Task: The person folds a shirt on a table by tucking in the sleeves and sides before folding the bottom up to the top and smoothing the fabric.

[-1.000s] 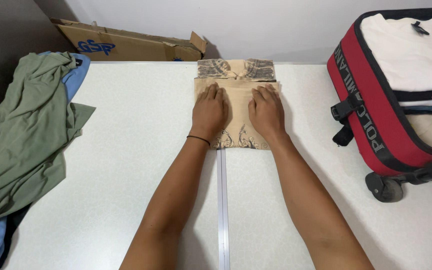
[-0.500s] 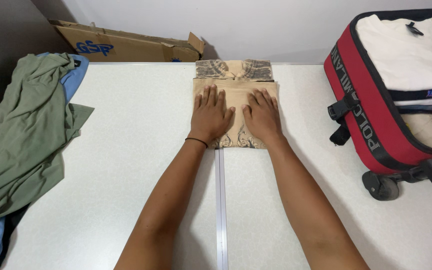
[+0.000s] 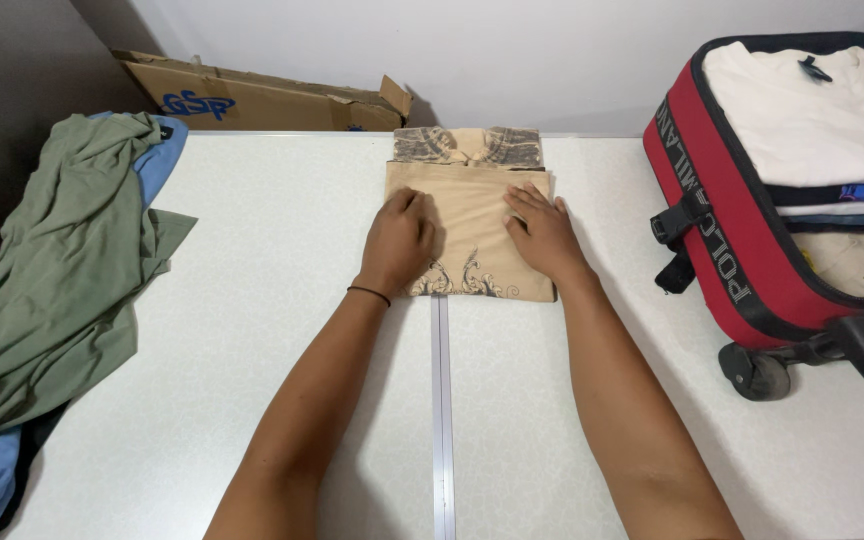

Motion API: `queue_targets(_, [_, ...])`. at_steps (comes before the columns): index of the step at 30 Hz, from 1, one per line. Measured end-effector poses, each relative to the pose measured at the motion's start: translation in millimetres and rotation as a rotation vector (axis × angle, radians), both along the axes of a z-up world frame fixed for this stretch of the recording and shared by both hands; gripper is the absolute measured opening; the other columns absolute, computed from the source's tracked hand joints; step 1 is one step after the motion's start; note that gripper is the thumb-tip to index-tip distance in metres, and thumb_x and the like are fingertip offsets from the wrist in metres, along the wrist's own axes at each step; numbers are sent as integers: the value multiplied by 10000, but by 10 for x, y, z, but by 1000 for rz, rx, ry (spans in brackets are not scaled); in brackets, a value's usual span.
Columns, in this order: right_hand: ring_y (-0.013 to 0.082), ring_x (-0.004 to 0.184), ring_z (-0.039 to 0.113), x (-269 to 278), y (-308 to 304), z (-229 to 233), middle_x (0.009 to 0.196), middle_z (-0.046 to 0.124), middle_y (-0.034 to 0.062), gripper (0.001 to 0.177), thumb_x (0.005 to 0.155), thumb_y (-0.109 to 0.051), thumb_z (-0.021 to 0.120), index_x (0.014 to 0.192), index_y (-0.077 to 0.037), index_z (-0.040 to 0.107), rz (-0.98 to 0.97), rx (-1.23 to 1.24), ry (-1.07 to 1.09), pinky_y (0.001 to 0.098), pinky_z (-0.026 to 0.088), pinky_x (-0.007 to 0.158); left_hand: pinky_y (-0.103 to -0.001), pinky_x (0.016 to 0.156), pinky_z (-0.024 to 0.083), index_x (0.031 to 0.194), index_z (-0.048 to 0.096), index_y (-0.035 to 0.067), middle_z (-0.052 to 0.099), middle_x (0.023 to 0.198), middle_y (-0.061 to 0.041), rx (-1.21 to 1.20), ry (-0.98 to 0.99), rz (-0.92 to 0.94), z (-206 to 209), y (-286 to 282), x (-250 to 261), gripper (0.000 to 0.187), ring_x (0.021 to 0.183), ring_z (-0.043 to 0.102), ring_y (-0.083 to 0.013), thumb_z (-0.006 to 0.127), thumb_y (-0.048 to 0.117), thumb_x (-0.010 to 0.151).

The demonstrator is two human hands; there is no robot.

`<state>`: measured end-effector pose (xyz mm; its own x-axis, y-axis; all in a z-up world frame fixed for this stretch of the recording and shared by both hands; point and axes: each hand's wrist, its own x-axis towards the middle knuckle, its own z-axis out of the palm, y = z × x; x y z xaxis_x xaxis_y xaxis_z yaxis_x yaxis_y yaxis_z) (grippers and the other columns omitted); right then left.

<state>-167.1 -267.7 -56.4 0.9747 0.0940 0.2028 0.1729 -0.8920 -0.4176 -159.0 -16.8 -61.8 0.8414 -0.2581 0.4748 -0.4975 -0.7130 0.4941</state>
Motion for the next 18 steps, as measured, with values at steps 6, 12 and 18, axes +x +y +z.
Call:
queue_targets(6, [354,1531,297,-117,550,-32,1548,483,191,434,1030,-238,455,1391,-38,592,-54,-224,-169,595,95,1259,-424,1111,464,1160,694,-30,640,1252,-190,227,-63,-64,45,-96,-94,309,1229,599,-332,591,173,951])
queue_targets(12, [335,1555,151,-163,704,-151,1651,254,188,606,1075,-394,296,1552,-23,344,-1,-132,-3,553,82,1236,-493,1209,201,1493,428,-12,354,1588,-244,340,-1,-116,-232,-9,-34,600,1503,271,-354,351,386,1051])
queue_targets(18, [242,1567,71,-300,572,15,1690,154,106,685,1063,-481,212,1597,-52,203,46,-226,124,450,60,1254,-482,1254,142,1557,329,-7,265,1646,-244,414,51,-163,-139,114,-207,687,1558,178,-348,263,475,1072])
